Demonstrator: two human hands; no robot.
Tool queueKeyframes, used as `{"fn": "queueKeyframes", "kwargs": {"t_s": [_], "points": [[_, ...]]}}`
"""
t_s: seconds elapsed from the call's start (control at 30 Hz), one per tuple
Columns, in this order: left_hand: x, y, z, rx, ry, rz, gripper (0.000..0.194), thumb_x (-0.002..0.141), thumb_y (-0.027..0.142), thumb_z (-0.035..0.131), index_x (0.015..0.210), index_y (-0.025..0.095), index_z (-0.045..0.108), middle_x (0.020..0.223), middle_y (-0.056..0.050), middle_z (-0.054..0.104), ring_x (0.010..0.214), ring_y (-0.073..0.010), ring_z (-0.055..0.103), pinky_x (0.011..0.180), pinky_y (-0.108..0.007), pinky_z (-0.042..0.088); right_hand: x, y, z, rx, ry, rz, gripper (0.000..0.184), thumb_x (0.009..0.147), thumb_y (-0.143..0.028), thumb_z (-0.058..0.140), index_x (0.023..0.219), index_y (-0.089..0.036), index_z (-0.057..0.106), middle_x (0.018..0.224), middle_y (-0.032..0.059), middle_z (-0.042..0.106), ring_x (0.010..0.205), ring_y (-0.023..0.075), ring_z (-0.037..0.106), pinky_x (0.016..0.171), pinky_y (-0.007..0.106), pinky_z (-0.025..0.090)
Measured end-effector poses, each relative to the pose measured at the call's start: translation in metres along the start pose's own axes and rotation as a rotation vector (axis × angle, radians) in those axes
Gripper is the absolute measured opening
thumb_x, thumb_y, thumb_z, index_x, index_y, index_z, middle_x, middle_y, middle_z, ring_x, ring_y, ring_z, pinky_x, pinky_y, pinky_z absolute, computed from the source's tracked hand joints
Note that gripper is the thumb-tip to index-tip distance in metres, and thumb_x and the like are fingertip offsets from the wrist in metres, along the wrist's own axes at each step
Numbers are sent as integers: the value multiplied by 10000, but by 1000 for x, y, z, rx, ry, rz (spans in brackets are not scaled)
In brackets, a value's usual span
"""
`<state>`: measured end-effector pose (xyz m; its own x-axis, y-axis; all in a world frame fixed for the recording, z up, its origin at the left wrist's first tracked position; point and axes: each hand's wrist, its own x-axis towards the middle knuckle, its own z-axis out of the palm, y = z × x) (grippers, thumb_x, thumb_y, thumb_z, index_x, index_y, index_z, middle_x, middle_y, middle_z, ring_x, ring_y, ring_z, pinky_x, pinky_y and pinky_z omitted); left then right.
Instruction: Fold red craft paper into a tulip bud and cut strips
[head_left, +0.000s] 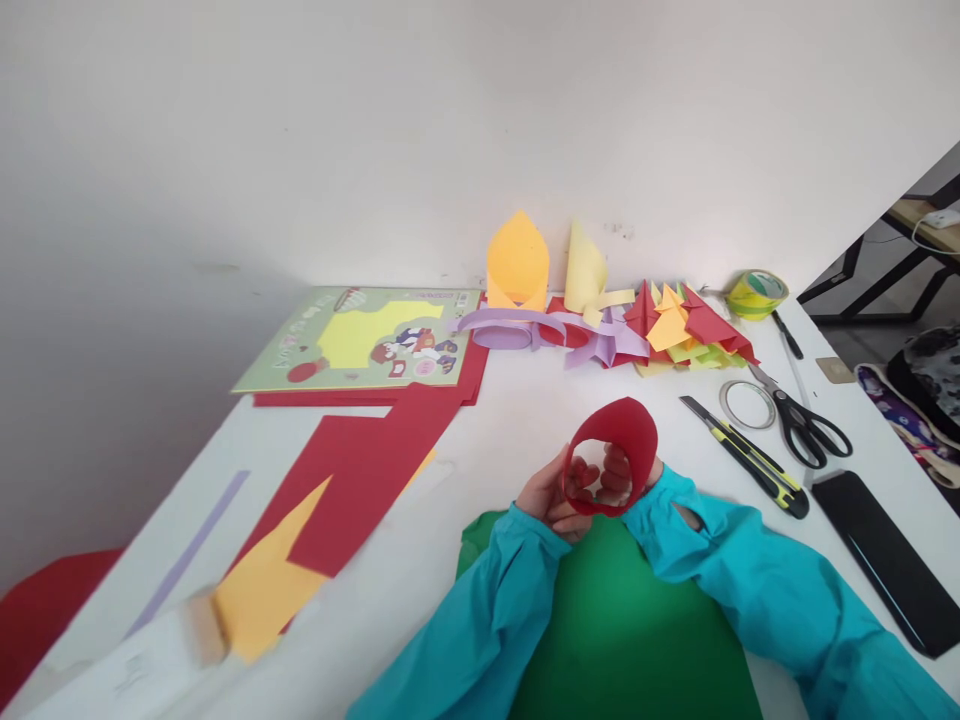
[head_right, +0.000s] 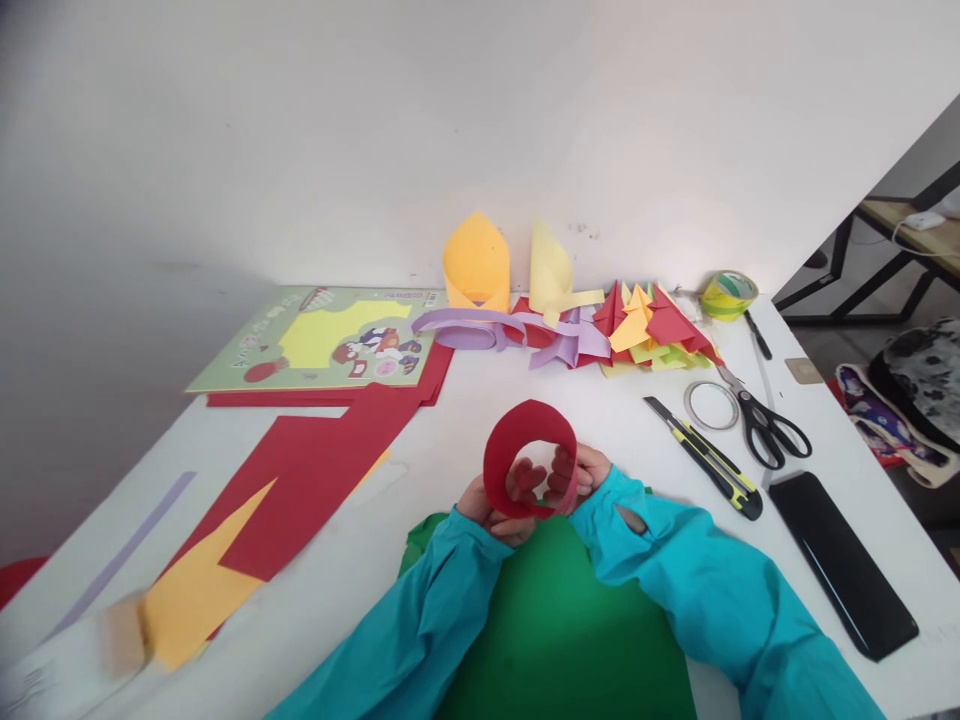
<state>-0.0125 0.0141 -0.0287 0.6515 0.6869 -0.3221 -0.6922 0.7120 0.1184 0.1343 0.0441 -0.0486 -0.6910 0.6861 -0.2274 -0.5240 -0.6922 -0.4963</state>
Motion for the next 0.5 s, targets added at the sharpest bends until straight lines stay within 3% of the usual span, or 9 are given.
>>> {"fn": "queueKeyframes", "kwargs": {"t_s": [0.17,0.37,0.4,0.5], "points": [[0,3,-2,17,39,81,101,741,219,628,673,145,627,655,6,657,254,26,184,211,-98,123,-7,-3,10,-24,38,35,520,942,-303,192,444,-195,87,335,-90,146,325,16,200,413,203,217],[1,8,7,98,82,144,118,803,200,551,740,126,619,728,-17,665,249,37,202,222,-106,187,-5,-7,14,-10,56,20,455,927,-194,63,476,-195,121,311,-102,83,267,16,108,385,187,168],[1,8,10,133,99,203,71,778,192,585,789,132,623,724,-15,665,260,31,243,237,-110,227,-5,-7,13,-11,55,23,450,927,-195,58,482,-195,123,310,-104,84,261,13,92,381,183,152],[3,3,18,399,224,517,266,661,215,722,899,151,623,522,43,588,285,-20,351,283,-153,317,-4,-5,12,-35,41,57,452,922,-202,103,471,-198,127,292,-104,91,245,13,72,360,177,126]]}}
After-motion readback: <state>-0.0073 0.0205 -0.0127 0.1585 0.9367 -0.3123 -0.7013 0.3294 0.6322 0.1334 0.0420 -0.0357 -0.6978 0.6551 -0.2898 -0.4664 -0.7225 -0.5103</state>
